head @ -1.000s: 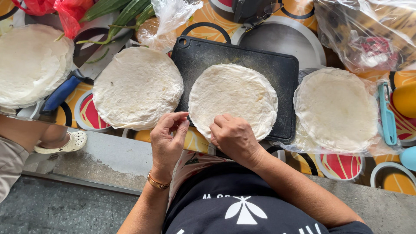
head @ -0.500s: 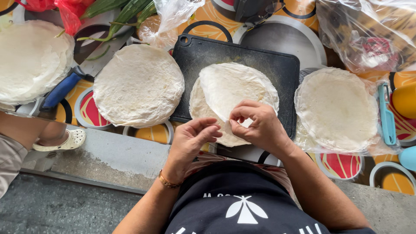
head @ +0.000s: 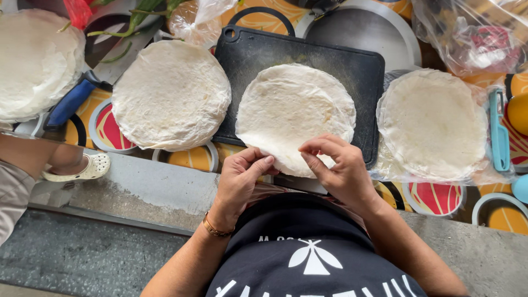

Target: The person peels thin layers of white dough from a stack on a black board and arranges them by hand.

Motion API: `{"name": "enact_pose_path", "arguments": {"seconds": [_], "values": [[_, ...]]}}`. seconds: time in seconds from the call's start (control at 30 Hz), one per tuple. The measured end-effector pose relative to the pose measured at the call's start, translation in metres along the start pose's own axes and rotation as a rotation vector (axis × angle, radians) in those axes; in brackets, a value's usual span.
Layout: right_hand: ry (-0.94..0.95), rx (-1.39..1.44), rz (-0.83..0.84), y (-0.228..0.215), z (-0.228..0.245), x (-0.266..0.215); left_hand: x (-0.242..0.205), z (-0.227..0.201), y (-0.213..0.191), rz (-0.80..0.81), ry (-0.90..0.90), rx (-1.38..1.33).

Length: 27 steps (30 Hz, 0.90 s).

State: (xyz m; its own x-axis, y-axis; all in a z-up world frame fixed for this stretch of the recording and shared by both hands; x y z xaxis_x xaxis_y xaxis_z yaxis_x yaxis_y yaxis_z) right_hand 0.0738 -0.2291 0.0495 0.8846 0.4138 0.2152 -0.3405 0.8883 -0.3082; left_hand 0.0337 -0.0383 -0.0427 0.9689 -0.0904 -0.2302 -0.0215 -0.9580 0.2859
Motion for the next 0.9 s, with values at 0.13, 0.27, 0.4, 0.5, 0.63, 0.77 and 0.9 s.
{"name": "enact_pose_path", "arguments": {"seconds": [0.13,0.27,0.4,0.5,0.63,0.77,0.9], "values": [[-0.198,-0.203,-0.013,-0.002,0.021,-0.011,0.004,-0.005,0.002,0.009,0.032,-0.033],[-0.384,-0.472,-0.048,0.003,0.028,-0.019,0.004,-0.007,0.004,0.022,0.038,-0.042],[-0.328,-0.356,-0.074,0.000,0.019,-0.019,0.004,-0.010,0.006,0.020,0.023,-0.034],[-0.304,-0.314,-0.087,-0.001,0.015,-0.020,0.003,-0.010,0.005,-0.010,-0.019,-0.043],[-0.319,-0.303,-0.079,-0.002,0.015,-0.024,0.002,-0.003,0.000,-0.032,-0.129,-0.114],[-0.323,-0.314,-0.074,-0.007,0.017,-0.028,0.004,-0.001,-0.019,-0.129,-0.085,-0.159],[-0.334,-0.326,-0.037,-0.011,0.017,-0.034,0.009,0.004,-0.037,-0.167,-0.032,-0.232]]}}
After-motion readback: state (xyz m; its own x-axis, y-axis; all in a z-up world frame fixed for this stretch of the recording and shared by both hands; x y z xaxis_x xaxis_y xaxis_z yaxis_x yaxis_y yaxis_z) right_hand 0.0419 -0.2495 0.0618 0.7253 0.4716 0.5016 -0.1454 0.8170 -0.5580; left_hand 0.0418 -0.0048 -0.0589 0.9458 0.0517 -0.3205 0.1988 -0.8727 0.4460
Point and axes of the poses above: each hand's wrist, its own x-axis towards the middle knuckle, its own y-axis out of the palm, z = x × y, the point moved 5 cm from there along x, towards the middle knuckle, and after that the axes turned 12 degrees about x, right-handed, at the moved point
